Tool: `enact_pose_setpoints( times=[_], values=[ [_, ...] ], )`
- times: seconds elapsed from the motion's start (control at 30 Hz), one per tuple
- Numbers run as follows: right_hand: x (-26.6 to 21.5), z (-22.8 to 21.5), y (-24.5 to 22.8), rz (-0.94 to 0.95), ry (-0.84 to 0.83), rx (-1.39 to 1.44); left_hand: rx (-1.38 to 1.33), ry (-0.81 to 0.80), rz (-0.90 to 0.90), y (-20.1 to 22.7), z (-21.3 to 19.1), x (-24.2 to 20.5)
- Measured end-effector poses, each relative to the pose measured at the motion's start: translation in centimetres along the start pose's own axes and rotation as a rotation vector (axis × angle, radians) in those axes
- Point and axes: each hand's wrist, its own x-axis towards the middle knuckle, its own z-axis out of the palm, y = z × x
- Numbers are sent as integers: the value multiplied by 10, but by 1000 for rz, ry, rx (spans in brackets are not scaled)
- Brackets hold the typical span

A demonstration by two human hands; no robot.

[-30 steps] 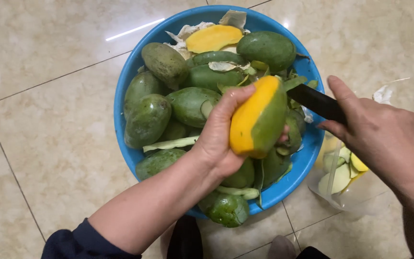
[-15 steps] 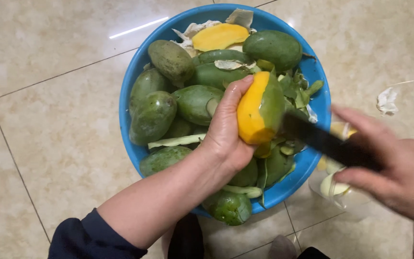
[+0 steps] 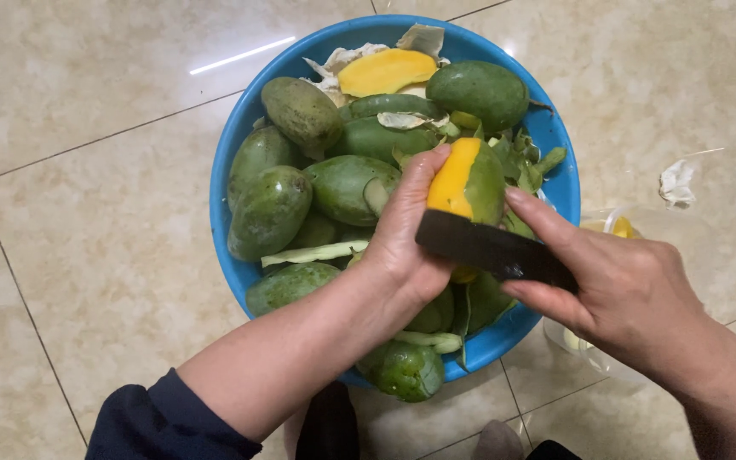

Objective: Peeling and slicing mangoes using a knife over a basin

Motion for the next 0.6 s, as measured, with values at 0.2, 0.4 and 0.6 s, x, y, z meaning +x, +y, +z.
enact_pose_setpoints(
  times=[0.2, 0.4, 0.6],
  values=[
    [25, 0, -14, 168, -37, 177, 131, 176, 120, 5, 25, -15],
    [46, -15, -7, 404, -140, 450, 252, -109, 429, -19, 21, 0],
    [39, -32, 7, 415, -90, 598, 275, -132, 425, -18, 36, 19]
  ],
)
